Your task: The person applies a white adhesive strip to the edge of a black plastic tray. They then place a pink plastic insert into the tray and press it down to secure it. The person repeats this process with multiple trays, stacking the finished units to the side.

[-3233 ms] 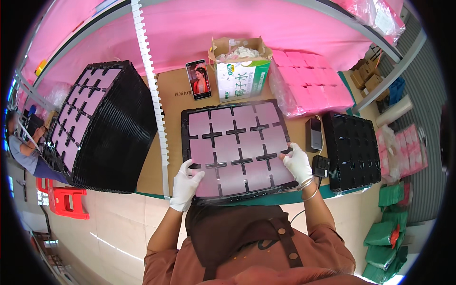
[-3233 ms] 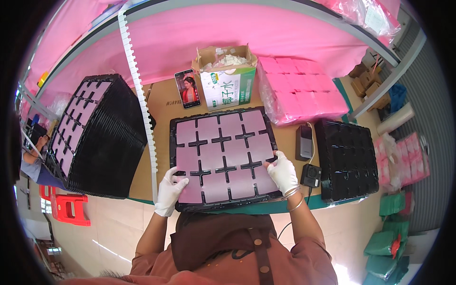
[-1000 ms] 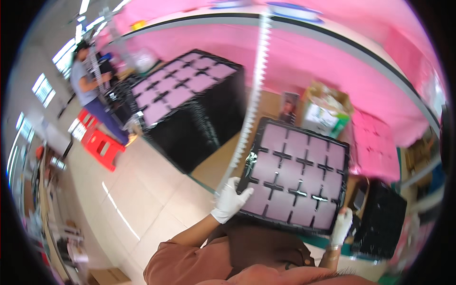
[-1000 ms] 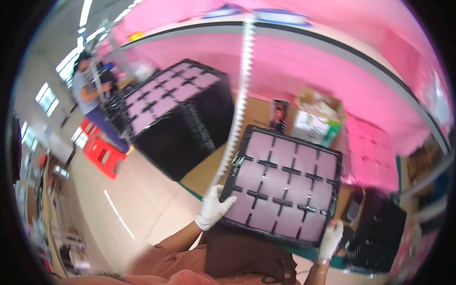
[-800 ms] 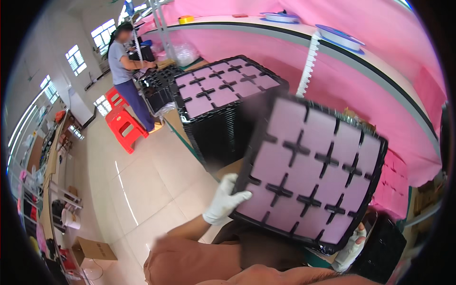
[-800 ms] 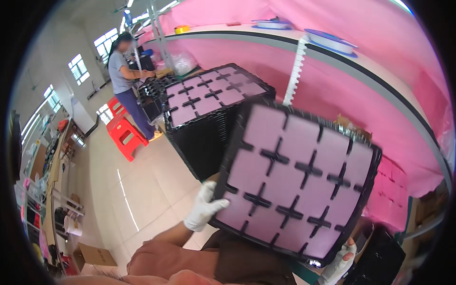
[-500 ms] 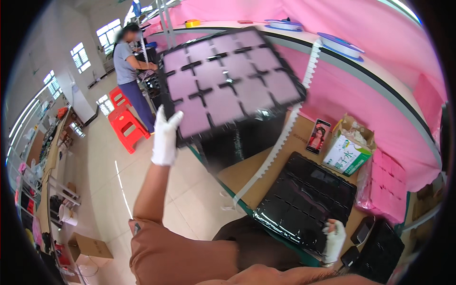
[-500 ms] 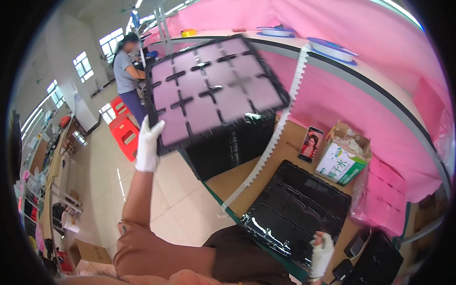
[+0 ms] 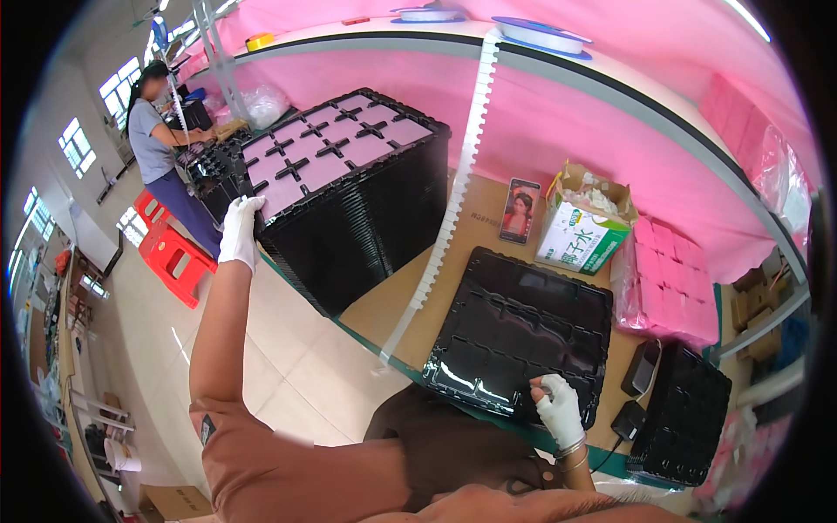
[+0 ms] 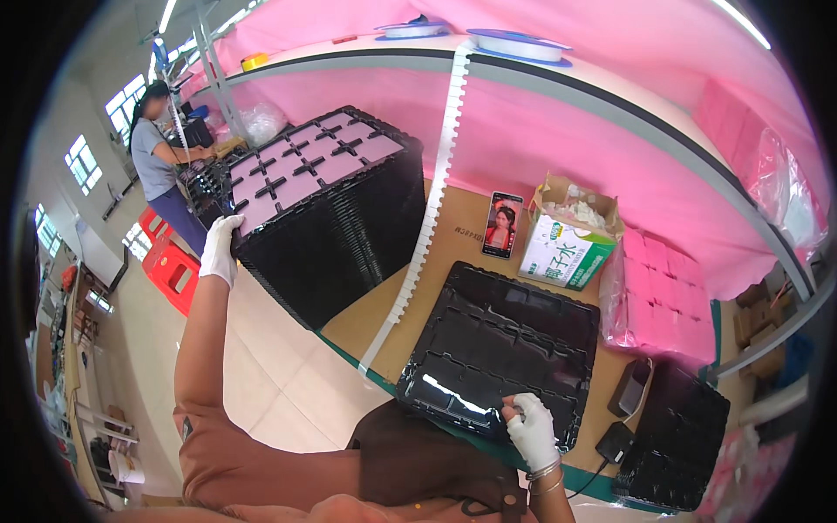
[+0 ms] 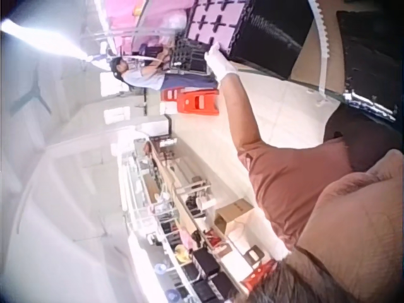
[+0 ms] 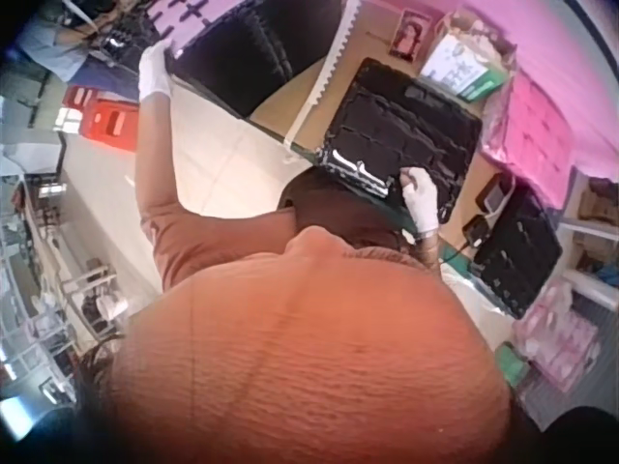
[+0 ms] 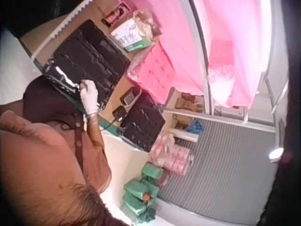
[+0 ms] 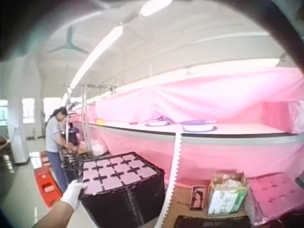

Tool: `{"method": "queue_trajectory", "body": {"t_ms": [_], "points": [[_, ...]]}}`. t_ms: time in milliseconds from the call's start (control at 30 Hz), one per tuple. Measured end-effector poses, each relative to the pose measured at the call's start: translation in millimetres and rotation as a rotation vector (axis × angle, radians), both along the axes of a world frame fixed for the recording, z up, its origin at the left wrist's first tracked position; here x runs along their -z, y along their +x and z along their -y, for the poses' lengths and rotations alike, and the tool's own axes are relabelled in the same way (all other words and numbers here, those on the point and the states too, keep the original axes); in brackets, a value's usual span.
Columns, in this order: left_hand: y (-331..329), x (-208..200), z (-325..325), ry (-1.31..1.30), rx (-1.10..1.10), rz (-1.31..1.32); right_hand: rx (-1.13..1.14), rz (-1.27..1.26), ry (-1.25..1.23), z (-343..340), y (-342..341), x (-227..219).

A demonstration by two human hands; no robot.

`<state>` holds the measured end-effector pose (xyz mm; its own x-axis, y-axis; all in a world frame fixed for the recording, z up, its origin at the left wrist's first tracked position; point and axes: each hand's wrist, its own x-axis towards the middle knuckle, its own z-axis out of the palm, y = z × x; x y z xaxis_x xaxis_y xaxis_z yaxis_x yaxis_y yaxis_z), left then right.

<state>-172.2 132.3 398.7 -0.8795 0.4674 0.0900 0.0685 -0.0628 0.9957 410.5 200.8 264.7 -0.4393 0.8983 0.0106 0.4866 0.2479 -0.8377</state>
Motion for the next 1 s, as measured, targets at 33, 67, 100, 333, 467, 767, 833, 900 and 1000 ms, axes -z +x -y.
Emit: {"method": "queue_trajectory", "body": {"t_ms": [33,67,100,333,467,767,833,900,1000], "points": [[-2.8,1.5,-4.5,-0.014,-0.030,-0.012,-0.014,0.007,0.008,0.3,-2.6,-1.2],[-3.5,3.0,-7.9,-0.028,-0.060,-0.026,-0.029,0.013,0.016,0.5,-6.5,-3.1],[0.8,1.6,-7.9,-0.034,-0.068,-0.006,-0.049,0.023,0.019,-0.4,-10.5,-4.9],[53.6,-17.7,4.4,0.095,-0.201,-0.278,-0.086,0.069,0.042,-0.4,-16.3,-8.3],[142.7,10.6,4.1,0.271,-0.243,-0.868,-0.016,0.006,-0.054,-5.3,-13.4,6.3],[191.8,181.4,-90.7,-0.541,0.801,-0.021,-0.214,0.048,0.038,-22.1,-62.9,-9.8],[210.5,170.6,-84.5,-0.320,0.782,0.265,-0.186,0.044,0.024,-27.3,-66.3,-5.8],[234.9,151.5,-72.6,-0.164,0.725,0.474,-0.065,-0.066,-0.107,-37.3,-81.3,2.2],[259.2,132.5,-62.7,-0.130,0.629,0.538,-0.004,-0.316,-0.248,-39.9,-129.4,0.9]]}}
